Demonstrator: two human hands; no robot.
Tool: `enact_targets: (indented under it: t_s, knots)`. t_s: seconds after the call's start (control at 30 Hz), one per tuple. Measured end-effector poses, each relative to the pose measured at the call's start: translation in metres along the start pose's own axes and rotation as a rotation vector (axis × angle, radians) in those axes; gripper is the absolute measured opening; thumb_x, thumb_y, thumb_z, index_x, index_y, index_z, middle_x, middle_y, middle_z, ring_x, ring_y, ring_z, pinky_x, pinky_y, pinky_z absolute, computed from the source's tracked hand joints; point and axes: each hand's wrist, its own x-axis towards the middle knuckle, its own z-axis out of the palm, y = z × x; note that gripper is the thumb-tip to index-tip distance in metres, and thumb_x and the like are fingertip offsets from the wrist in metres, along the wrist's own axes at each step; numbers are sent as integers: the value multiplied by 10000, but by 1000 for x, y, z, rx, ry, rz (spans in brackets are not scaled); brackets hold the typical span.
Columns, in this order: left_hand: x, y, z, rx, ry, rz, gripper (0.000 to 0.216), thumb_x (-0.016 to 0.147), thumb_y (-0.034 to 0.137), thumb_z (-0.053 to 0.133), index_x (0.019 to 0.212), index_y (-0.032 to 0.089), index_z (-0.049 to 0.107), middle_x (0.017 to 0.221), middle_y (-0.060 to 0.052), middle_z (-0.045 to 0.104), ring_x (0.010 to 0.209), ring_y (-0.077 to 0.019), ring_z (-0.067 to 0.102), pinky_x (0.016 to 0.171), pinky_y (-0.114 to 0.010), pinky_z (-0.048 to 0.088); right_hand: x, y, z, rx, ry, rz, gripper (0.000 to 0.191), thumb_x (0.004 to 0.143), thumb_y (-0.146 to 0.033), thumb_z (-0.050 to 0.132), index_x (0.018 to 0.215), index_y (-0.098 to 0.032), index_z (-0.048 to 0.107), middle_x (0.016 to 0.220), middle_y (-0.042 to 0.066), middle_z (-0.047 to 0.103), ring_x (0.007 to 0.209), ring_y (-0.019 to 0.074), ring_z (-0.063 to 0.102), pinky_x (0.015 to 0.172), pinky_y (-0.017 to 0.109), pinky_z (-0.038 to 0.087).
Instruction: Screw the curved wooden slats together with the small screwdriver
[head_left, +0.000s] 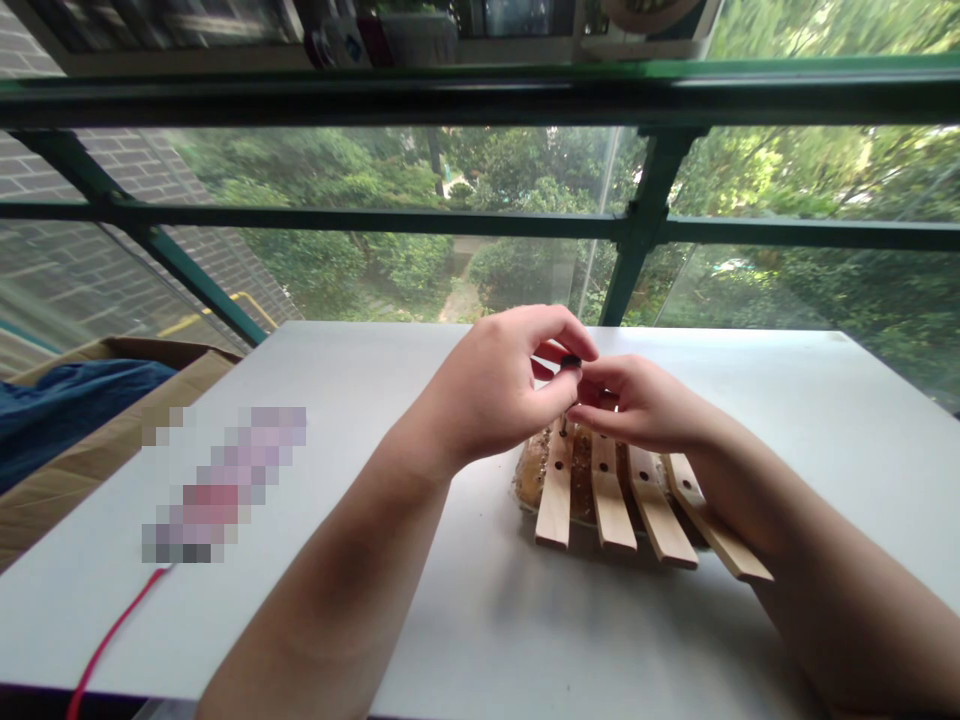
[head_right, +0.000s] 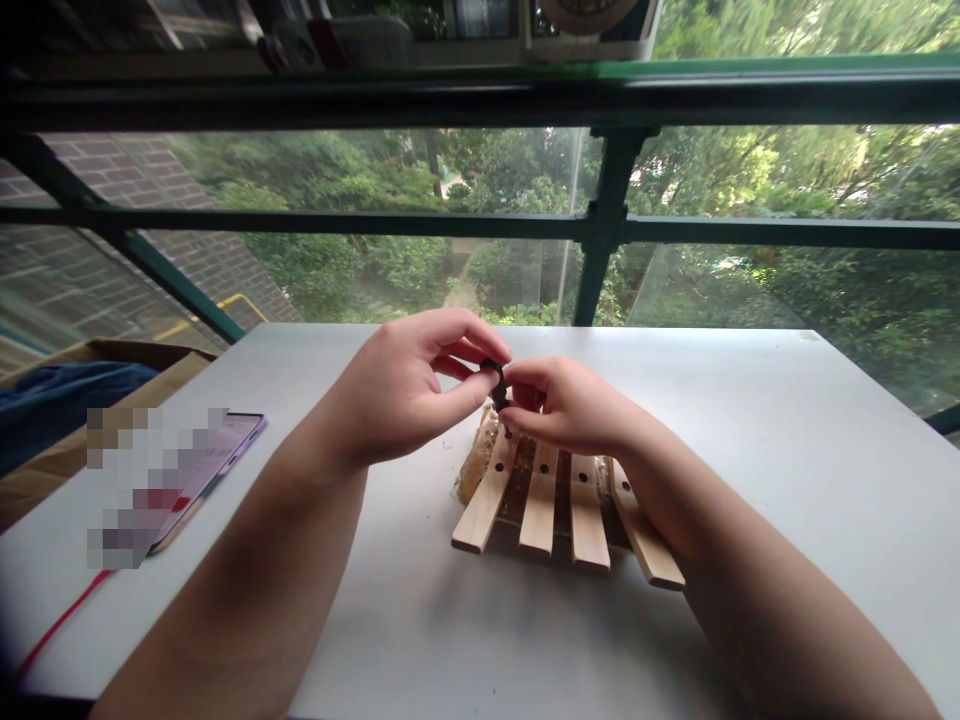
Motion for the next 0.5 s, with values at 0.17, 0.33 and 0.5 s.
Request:
enact_targets:
  t_s: [0.17, 0.33, 0.5]
  knots:
    - [1, 0, 1, 52, 4, 19, 215, 786, 103, 546, 938, 180, 676, 982, -36, 705, 878, -157, 677, 722, -247, 589, -1, -1, 1, 19, -9, 19, 108, 884, -267, 581, 871, -163, 608, 682, -29, 472, 622, 106, 401, 579, 247, 341]
    - [2, -1, 1, 136, 8, 57, 153, 811, 164, 579, 923, 185, 681, 983, -42, 699, 914, -171, 659, 723, -266, 565, 0, 1, 2, 16, 28, 23, 144, 879, -286, 594, 816, -157, 598, 683, -23, 485, 620, 104, 405, 575, 242, 343]
    - [2, -2, 1, 154, 61, 21, 142, 815, 236, 620, 940, 190, 668, 975, -41, 702, 838, -162, 671, 664, -258, 549, 0, 2, 3, 51, 27, 26, 144, 875, -301, 605, 822, -169, 578, 656, -36, 444, 596, 99, 379, 549, 240, 326]
